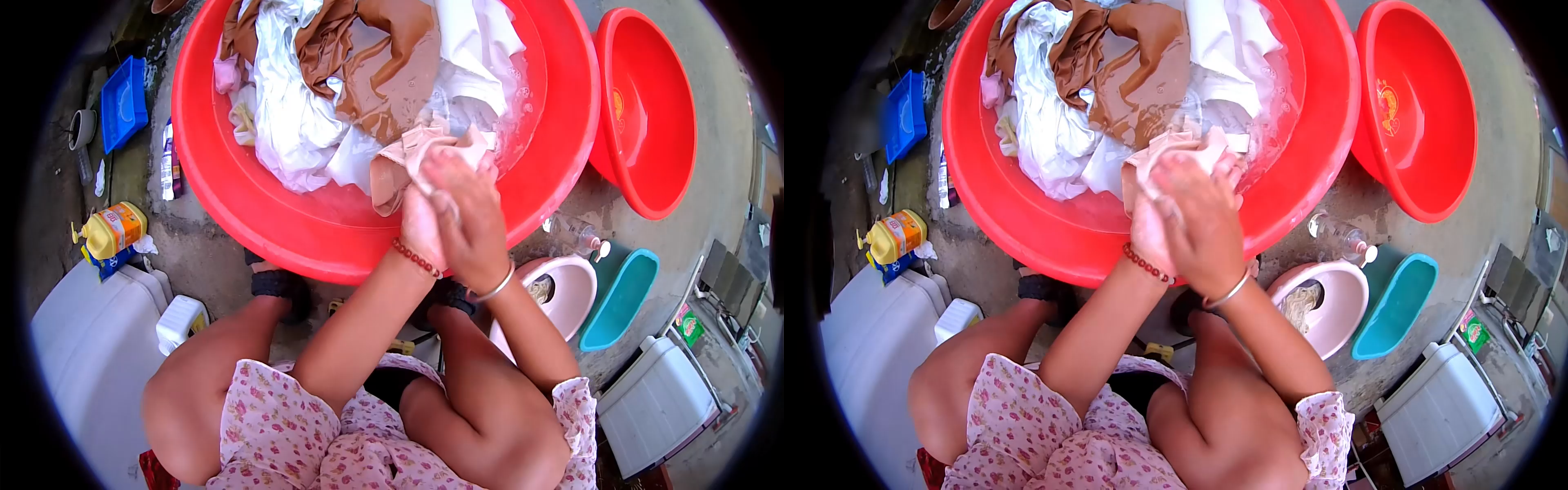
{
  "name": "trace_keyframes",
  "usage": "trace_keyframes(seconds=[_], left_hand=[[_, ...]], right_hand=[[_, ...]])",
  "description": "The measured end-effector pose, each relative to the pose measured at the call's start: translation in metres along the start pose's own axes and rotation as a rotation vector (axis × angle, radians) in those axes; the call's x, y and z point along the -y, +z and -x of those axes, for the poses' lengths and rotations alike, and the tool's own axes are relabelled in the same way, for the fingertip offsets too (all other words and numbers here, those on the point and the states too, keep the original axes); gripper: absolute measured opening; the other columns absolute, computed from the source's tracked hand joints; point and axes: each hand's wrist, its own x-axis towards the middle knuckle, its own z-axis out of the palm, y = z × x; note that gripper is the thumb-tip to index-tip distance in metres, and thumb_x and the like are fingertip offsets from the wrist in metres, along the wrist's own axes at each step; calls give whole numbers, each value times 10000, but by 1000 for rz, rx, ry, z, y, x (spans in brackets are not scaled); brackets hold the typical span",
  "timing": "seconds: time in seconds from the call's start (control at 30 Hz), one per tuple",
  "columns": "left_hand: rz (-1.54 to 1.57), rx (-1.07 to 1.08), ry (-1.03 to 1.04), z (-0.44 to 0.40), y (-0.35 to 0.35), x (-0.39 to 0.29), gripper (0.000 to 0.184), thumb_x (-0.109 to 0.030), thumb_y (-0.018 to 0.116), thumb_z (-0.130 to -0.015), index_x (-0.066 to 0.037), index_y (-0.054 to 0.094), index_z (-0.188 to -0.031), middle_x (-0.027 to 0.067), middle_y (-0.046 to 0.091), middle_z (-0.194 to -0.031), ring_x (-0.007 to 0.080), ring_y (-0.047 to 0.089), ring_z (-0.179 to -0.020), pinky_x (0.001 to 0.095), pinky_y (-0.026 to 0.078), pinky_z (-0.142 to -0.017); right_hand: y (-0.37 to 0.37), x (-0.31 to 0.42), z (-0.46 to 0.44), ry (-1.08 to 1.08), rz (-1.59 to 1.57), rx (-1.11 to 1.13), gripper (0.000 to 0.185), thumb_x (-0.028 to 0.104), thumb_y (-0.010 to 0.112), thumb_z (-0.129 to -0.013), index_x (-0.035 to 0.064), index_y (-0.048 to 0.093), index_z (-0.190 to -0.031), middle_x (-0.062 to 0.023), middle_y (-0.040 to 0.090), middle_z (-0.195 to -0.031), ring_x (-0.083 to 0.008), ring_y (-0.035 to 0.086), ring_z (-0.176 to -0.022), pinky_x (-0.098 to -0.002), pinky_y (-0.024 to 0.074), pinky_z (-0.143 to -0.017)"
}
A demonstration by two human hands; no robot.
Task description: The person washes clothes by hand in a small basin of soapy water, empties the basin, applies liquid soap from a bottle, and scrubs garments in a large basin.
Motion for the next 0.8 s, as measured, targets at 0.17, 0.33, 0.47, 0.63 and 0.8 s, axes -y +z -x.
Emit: trace_keyframes(seconds=[0.17, 0.33, 0.47, 0.63, 0.8], left_hand=[[61, -70, -169, 2, 34, 2, 428, -300, 350, -918, -78, 384, -1283, 70, 453, -1278, 198, 412, -1208, 362, 274, -1051], [59, 50, -41, -7, -10, -8, 438, -324, 348, -921, -83, 389, -1284, 65, 441, -1293, 161, 355, -1257, 345, 164, -1096], [-359, -185, -150, 1, 29, -2, 332, -217, 390, -895, -51, 451, -1177, 68, 506, -1189, 172, 490, -1109, 349, 381, -968], [-2375, -217, 1, 2, 55, -10, 183, -128, 470, -816, -16, 610, -856, 121, 636, -731, 261, 642, -687, 346, 509, -589], [-2691, -301, 300, 10, 36, 5, 104, -98, 495, -780, -18, 560, -768, 154, 619, -648, 300, 634, -623, 380, 498, -552]], right_hand=[[-9, -26, -11, 30, 141, -113, 286, 120, 493, -850, 58, 561, -1120, -138, 541, -1190, -326, 453, -1165, -478, 285, -1003], [3, 25, 7, -56, -122, 82, 301, 143, 486, -871, 89, 550, -1160, -102, 514, -1245, -266, 414, -1224, -467, 198, -1052], [-4, -51, -17, 364, -232, -146, 283, 232, 429, -931, 56, 613, -1054, -134, 649, -899, -262, 612, -871, -396, 356, -952], [-33, -64, -5, 827, -1023, -374, 392, 342, 408, -946, 16, 555, -1105, -72, 602, -1005, -146, 568, -899, -263, 463, -755], [-21, -34, 5, 890, -1495, -164, 432, 363, 409, -936, 6, 498, -1163, -86, 577, -1107, -191, 539, -1038, -354, 466, -847]])
